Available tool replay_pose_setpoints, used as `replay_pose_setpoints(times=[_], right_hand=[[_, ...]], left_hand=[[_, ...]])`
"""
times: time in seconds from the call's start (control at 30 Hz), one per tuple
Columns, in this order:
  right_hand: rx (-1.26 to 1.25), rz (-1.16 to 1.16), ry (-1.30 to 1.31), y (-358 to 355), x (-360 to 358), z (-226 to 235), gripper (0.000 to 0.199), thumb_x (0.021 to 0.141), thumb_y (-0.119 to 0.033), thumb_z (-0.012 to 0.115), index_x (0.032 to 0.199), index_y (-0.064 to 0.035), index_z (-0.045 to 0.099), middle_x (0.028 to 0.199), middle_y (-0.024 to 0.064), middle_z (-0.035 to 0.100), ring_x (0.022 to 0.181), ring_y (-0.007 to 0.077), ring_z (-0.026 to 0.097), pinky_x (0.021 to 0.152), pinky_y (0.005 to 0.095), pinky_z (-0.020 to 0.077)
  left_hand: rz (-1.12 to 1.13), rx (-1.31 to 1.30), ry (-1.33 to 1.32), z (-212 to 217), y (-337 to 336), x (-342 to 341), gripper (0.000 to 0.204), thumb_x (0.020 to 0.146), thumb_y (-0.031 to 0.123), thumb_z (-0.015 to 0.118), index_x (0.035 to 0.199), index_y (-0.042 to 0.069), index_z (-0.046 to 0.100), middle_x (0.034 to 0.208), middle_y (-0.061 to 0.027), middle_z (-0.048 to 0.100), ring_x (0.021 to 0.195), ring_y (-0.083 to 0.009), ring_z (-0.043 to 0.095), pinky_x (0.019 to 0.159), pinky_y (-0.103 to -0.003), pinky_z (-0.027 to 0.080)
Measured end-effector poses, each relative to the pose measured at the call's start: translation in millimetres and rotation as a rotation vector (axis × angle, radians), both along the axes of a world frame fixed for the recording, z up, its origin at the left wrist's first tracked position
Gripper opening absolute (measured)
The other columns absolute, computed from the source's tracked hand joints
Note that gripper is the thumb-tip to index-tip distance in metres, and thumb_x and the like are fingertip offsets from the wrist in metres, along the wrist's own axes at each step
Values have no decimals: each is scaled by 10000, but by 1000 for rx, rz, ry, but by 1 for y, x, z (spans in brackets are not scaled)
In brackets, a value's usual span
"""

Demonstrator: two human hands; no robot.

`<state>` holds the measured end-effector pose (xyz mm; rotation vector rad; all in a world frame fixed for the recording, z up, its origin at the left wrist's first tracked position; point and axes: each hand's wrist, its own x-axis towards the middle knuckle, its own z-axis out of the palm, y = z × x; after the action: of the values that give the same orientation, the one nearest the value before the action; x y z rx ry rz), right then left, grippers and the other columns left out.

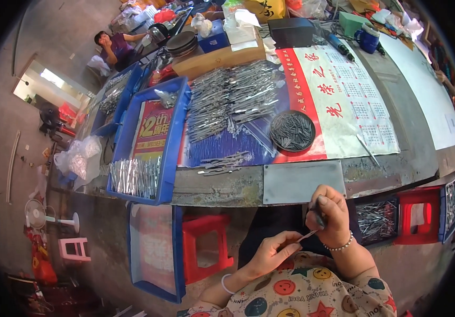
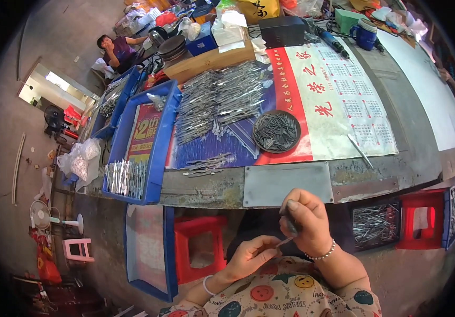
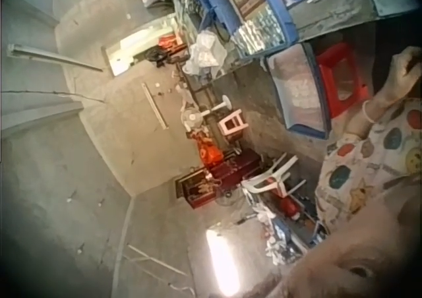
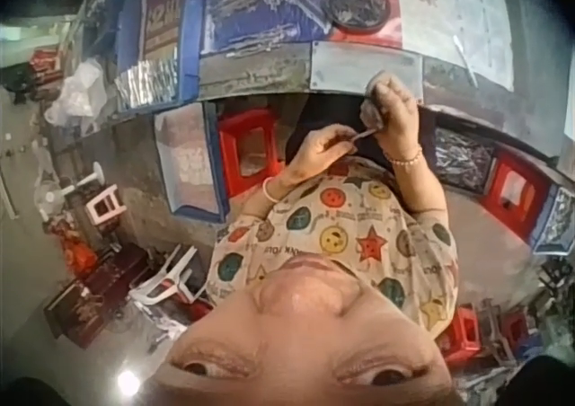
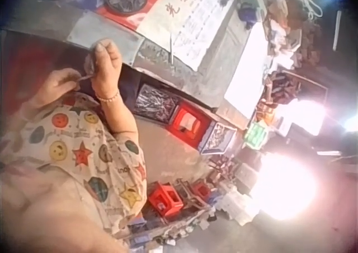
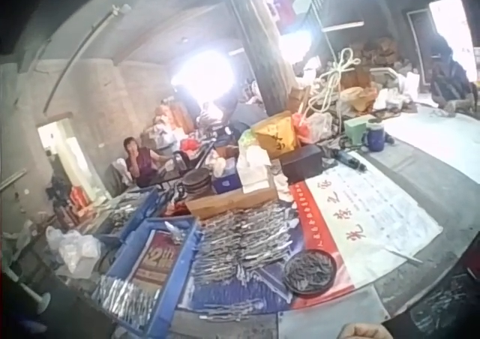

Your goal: Assembling small metal pins with rubber rings at a workbench.

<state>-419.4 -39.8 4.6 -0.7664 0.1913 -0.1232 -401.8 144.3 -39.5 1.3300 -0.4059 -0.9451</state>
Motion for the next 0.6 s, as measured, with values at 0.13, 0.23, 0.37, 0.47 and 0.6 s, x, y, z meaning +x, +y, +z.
replay_pose_setpoints(times=[0.13, 0.23, 0.37, 0.47, 0.6], right_hand=[[-159, 100, 67, 19, 4, -4, 190, 906, -188, 555, 836, -14, 525, 582, 30, 502, 425, 70, 388, 396, 209, 304], [-164, 195, 65, 17, 10, 3, 131, 918, -129, 561, 863, -12, 538, 663, 12, 530, 526, 53, 439, 471, 193, 354], [-626, 89, 19, -10, 39, 6, 72, 893, -70, 592, 928, -13, 565, 775, -4, 577, 690, 50, 526, 602, 203, 436], [-1173, -127, -33, -48, 82, 2, 130, 865, -67, 600, 960, 14, 562, 802, 38, 622, 720, 73, 565, 640, 236, 454], [-1658, -87, -81, -74, 127, -1, 210, 794, -58, 602, 981, 6, 532, 899, 175, 604, 816, 342, 600, 718, 392, 474]], left_hand=[[-26, -26, -204, 6, -8, 1, 213, 929, 82, 580, 1112, -28, 580, 913, -58, 659, 826, -90, 616, 740, -237, 496], [25, -2, -269, -9, -7, 5, 216, 923, 75, 584, 1122, -9, 589, 853, -53, 655, 777, -76, 602, 695, -225, 487], [-5, 1, -183, -5, 7, 11, 212, 950, 69, 535, 1128, -37, 581, 903, -80, 658, 826, -108, 626, 759, -234, 507], [15, 0, -163, -3, 15, 14, 238, 964, 100, 522, 1149, -39, 575, 899, -83, 659, 820, -112, 628, 756, -235, 509], [28, -10, -125, -7, 24, 14, 263, 982, 123, 488, 1174, -39, 565, 922, -94, 659, 825, -121, 631, 757, -251, 522]])
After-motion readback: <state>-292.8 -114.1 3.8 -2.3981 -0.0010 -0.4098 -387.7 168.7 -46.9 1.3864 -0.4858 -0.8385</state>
